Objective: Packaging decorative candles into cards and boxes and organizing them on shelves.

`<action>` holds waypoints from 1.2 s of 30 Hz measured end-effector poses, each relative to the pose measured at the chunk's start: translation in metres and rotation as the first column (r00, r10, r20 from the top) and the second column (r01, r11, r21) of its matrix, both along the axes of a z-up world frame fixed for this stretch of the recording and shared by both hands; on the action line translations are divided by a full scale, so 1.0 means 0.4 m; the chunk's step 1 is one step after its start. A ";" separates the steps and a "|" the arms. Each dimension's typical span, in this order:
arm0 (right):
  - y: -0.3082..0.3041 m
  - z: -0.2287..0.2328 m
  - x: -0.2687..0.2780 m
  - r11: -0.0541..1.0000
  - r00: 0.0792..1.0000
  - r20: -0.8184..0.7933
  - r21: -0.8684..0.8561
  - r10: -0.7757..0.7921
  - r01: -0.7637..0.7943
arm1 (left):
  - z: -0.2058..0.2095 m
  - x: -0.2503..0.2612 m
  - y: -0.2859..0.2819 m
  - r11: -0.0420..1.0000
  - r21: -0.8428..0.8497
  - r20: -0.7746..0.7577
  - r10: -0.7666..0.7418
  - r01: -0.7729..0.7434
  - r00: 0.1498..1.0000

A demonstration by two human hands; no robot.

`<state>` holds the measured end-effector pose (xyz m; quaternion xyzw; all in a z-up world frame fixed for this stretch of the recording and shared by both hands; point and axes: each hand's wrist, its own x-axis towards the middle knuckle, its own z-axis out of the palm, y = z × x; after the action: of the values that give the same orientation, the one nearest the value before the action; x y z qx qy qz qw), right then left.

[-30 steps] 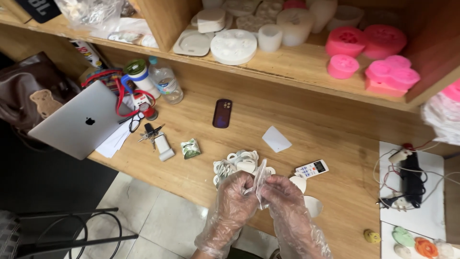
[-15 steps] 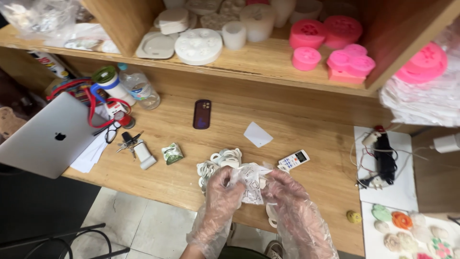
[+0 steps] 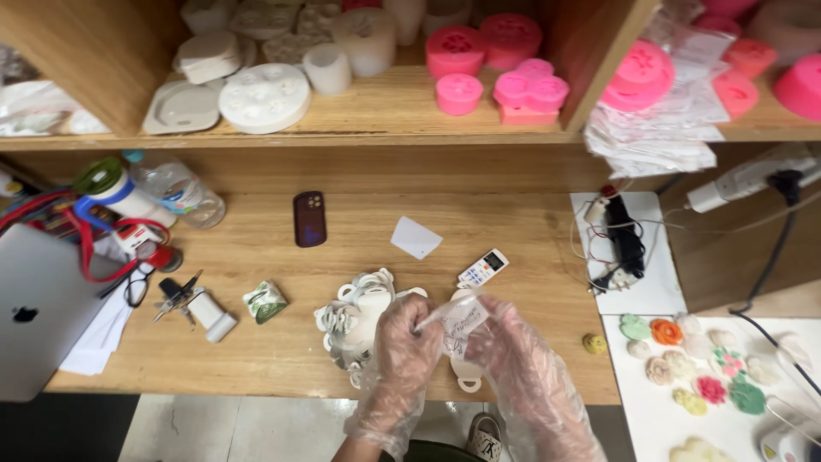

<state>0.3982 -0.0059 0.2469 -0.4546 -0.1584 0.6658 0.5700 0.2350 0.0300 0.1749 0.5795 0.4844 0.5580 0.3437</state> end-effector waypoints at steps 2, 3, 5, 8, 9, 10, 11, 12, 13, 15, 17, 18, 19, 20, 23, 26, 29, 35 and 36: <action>-0.018 -0.131 0.068 0.995 0.993 0.069 0.012 0.098 -0.099 | 0.058 0.014 -0.006 0.999 0.014 -0.057 -0.035 0.036 0.998; -0.031 -0.196 0.101 0.977 0.968 0.138 0.013 0.209 -0.213 | 0.087 0.020 -0.011 0.998 0.028 -0.115 -0.055 0.058 0.992; -0.021 -0.209 0.117 0.967 0.973 0.118 0.138 0.200 -0.215 | 0.064 0.025 0.000 0.995 -0.005 -0.154 -0.103 0.103 0.983; -0.041 -0.208 0.109 0.950 0.997 -0.037 0.307 0.071 -0.057 | 0.074 0.053 -0.019 0.960 -0.238 0.028 -0.146 0.149 0.989; -0.045 -0.203 0.103 0.930 0.984 -0.168 0.350 -0.053 0.110 | 0.085 0.067 -0.023 0.895 -0.404 0.244 -0.093 0.189 0.965; -0.052 -0.187 0.099 0.928 0.983 -0.169 0.349 -0.070 0.126 | 0.078 0.067 -0.022 0.891 -0.405 0.243 -0.110 0.204 0.964; -0.060 -0.170 0.096 0.924 0.977 -0.110 0.322 -0.181 0.208 | 0.071 0.067 -0.021 0.857 -0.422 0.316 -0.167 0.296 0.934; -0.069 -0.154 0.096 0.909 0.956 -0.046 0.300 -0.290 0.290 | 0.063 0.071 -0.021 0.815 -0.432 0.391 -0.218 0.388 0.894; -0.080 -0.147 0.100 0.904 0.950 -0.044 0.299 -0.308 0.306 | 0.068 0.076 -0.024 0.807 -0.432 0.393 -0.234 0.403 0.889; -0.088 -0.131 0.112 0.918 0.878 0.283 0.212 -0.387 0.336 | 0.081 0.091 -0.018 0.801 -0.505 0.235 -0.231 0.321 0.944; -0.102 -0.103 0.119 0.928 0.843 0.388 0.161 -0.373 0.336 | 0.161 0.100 -0.041 0.842 -0.433 0.073 -0.324 0.323 0.943; -0.114 -0.091 0.122 0.941 0.806 0.491 0.105 -0.332 0.323 | 0.200 0.104 -0.057 0.878 -0.353 -0.092 -0.377 0.324 0.921; -0.126 -0.091 0.122 0.937 0.803 0.491 0.098 -0.339 0.336 | 0.173 0.108 -0.055 0.871 -0.360 -0.092 -0.390 0.335 0.916; -0.129 -0.091 0.127 0.949 0.799 0.518 0.100 -0.306 0.299 | 0.147 0.115 -0.045 0.851 -0.415 -0.128 -0.404 0.321 0.906; -0.147 -0.029 0.111 0.955 0.777 0.570 0.048 -0.266 0.292 | 0.156 0.128 -0.054 0.815 -0.452 -0.135 -0.464 0.362 0.876; -0.161 0.016 0.109 0.936 0.746 0.614 -0.032 -0.258 0.350 | 0.151 0.148 -0.052 0.764 -0.439 -0.039 -0.542 0.473 0.839; -0.179 -0.039 0.131 0.924 0.714 0.642 -0.021 -0.280 0.381 | 0.088 0.162 -0.051 0.691 -0.488 0.073 -0.576 0.533 0.814; -0.172 -0.025 0.166 0.957 0.805 0.551 -0.039 -0.219 0.287 | -0.035 0.176 -0.062 0.633 -0.488 0.476 -0.385 0.601 0.791; -0.169 -0.034 0.177 0.970 0.845 0.506 -0.063 -0.172 0.235 | -0.009 0.175 -0.071 0.702 -0.495 0.371 -0.361 0.512 0.855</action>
<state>0.4690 -0.0735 0.2333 -0.6589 -0.2095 0.4703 0.5485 0.3051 0.0016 0.1713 0.4721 0.4310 0.3532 0.6831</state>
